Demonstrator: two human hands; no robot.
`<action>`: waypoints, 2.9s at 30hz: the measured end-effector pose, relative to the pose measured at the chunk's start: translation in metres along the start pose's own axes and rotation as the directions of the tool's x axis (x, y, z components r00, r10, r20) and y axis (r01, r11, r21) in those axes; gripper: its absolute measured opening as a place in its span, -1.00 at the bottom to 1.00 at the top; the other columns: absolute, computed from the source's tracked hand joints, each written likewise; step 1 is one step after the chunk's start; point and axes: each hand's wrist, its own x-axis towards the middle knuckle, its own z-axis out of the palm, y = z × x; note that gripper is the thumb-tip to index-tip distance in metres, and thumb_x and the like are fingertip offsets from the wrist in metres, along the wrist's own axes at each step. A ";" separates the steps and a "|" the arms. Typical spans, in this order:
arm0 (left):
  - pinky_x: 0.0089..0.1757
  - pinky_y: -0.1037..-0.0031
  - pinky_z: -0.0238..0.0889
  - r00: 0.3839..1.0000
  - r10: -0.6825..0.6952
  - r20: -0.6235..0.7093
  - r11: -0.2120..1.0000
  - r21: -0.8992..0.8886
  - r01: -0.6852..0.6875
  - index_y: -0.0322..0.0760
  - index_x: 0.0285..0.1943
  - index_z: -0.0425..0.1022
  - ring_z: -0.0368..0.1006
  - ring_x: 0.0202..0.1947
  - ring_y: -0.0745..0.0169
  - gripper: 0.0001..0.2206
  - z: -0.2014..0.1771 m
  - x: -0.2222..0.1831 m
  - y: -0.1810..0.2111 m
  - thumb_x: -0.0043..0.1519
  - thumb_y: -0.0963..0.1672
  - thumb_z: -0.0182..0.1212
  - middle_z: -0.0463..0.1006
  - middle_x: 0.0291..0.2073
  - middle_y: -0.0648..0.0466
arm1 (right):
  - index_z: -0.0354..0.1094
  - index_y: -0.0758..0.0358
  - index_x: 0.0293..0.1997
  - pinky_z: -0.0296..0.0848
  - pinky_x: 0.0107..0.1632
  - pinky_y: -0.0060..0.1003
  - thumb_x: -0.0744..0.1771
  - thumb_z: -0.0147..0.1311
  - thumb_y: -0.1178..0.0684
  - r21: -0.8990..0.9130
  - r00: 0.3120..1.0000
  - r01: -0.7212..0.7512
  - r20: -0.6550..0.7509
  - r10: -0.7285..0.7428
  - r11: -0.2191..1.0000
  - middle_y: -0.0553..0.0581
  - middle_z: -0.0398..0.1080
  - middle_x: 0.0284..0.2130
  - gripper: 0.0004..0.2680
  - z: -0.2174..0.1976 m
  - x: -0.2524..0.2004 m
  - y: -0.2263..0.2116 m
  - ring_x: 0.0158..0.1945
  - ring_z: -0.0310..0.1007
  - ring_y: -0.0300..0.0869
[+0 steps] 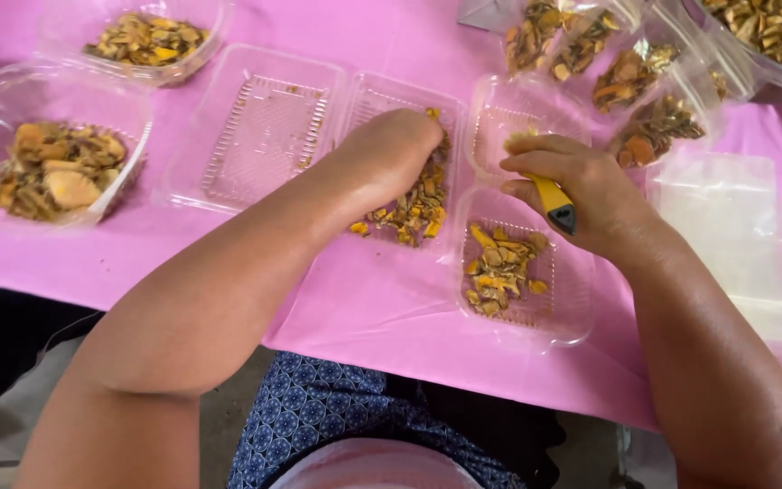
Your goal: Sorting and cleaning dried turmeric pieces by hand and with a brush, then placing them into plastic containers.
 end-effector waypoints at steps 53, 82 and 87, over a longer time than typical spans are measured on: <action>-0.27 0.59 0.64 0.984 0.176 0.035 0.798 -0.590 -0.122 -0.37 -0.09 0.59 0.69 -0.41 0.27 -0.84 -0.014 -0.005 -0.006 0.16 -0.28 0.35 0.73 -0.27 -0.08 | 0.39 0.55 -0.05 0.58 -0.07 -0.20 0.46 0.01 0.18 0.235 0.913 0.096 -0.408 0.008 0.967 0.46 0.48 -0.12 -0.86 -0.004 0.020 -0.046 -0.12 0.58 0.07; -0.28 0.55 0.60 0.961 0.273 0.040 0.461 -0.882 -0.095 -0.49 -0.03 0.57 0.68 -0.31 0.14 -0.79 0.006 0.010 -0.014 0.16 -0.31 0.31 0.73 -0.23 -0.20 | 0.48 0.57 0.07 0.51 0.32 0.10 0.45 0.23 0.40 -0.164 0.870 0.059 -0.475 -0.131 0.985 0.55 0.37 0.16 -0.90 0.006 0.008 -0.040 0.26 0.41 0.24; -0.24 0.46 0.61 0.942 0.299 -0.152 0.343 -0.904 -0.255 -0.42 0.04 0.57 0.65 -0.35 0.19 -0.72 0.029 0.034 -0.020 0.13 -0.27 0.37 0.70 -0.38 -0.10 | 0.29 0.64 0.03 0.68 -0.13 -0.18 0.46 -0.07 0.09 0.362 0.912 0.113 -0.408 0.048 0.926 0.67 0.41 0.06 -0.76 0.008 0.014 -0.074 -0.28 0.64 0.12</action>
